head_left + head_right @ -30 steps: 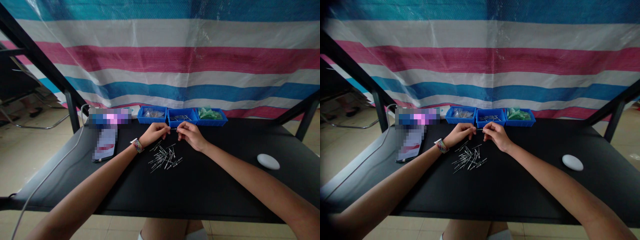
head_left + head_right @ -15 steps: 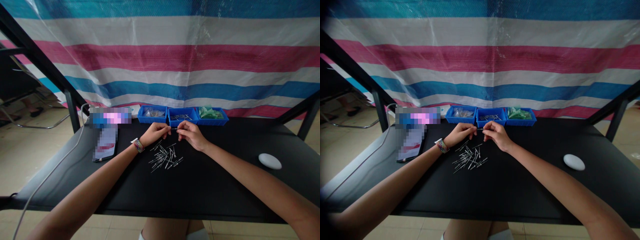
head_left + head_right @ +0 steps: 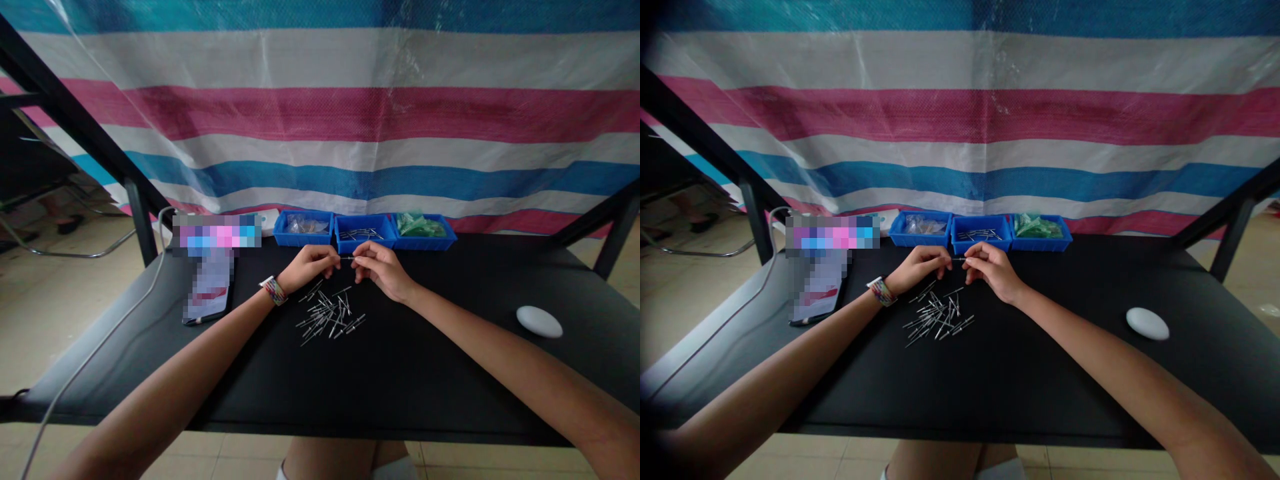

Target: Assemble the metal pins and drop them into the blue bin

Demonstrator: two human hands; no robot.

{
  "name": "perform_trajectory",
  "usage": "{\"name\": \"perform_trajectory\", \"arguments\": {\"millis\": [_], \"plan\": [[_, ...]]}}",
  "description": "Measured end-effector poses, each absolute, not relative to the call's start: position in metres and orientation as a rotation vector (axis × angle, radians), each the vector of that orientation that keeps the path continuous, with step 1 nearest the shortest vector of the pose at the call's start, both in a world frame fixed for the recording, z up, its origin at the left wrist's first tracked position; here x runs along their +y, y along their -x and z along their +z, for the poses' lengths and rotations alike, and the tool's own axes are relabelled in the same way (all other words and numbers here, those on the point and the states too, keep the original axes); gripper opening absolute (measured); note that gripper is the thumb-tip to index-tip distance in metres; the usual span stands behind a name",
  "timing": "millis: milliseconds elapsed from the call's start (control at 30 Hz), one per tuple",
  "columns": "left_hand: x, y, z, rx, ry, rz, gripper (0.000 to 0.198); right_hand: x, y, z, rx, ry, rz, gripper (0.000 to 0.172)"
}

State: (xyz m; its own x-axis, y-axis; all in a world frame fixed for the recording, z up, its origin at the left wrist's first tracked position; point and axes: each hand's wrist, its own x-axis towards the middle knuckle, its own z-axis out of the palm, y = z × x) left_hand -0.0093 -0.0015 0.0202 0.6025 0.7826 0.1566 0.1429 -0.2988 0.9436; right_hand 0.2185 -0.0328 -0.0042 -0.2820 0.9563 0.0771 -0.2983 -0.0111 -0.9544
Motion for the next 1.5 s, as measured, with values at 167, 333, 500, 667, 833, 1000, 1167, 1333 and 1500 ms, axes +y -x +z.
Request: {"name": "perform_trajectory", "arguments": {"millis": [167,333,500,667,833,1000,1167,1333,1500], "plan": [[-0.0012,0.0092,0.0183,0.789,-1.826,0.765,0.046,-0.0326,-0.2197,-0.0048,-1.215,0.800,1.523,0.026],[-0.0023,0.0087,0.0202,0.807,-1.837,0.747,0.048,-0.0328,-0.2195,-0.0047,-1.229,0.808,1.508,0.025],[-0.0021,0.0086,0.0214,0.769,-1.778,0.757,0.036,-0.0326,-0.2180,-0.0056,-1.212,0.817,1.485,0.025],[-0.0014,0.0090,0.0206,0.756,-1.778,0.766,0.030,-0.0327,-0.2183,-0.0057,-1.216,0.814,1.491,0.025],[-0.0009,0.0101,0.0185,0.774,-1.849,0.757,0.040,-0.0340,-0.2192,-0.0030,-1.214,0.817,1.503,0.024],[-0.0011,0.0097,0.0179,0.817,-1.873,0.739,0.047,-0.0346,-0.2192,-0.0020,-1.213,0.818,1.489,0.023],[-0.0022,0.0082,0.0196,0.782,-1.783,0.751,0.039,-0.0326,-0.2189,-0.0055,-1.217,0.822,1.483,0.024],[-0.0024,0.0071,0.0189,0.737,-1.700,0.781,0.027,-0.0314,-0.2182,-0.0071,-1.204,0.821,1.469,0.025],[-0.0018,0.0072,0.0181,0.756,-1.743,0.780,0.028,-0.0327,-0.2183,-0.0047,-1.193,0.815,1.478,0.024]]}}
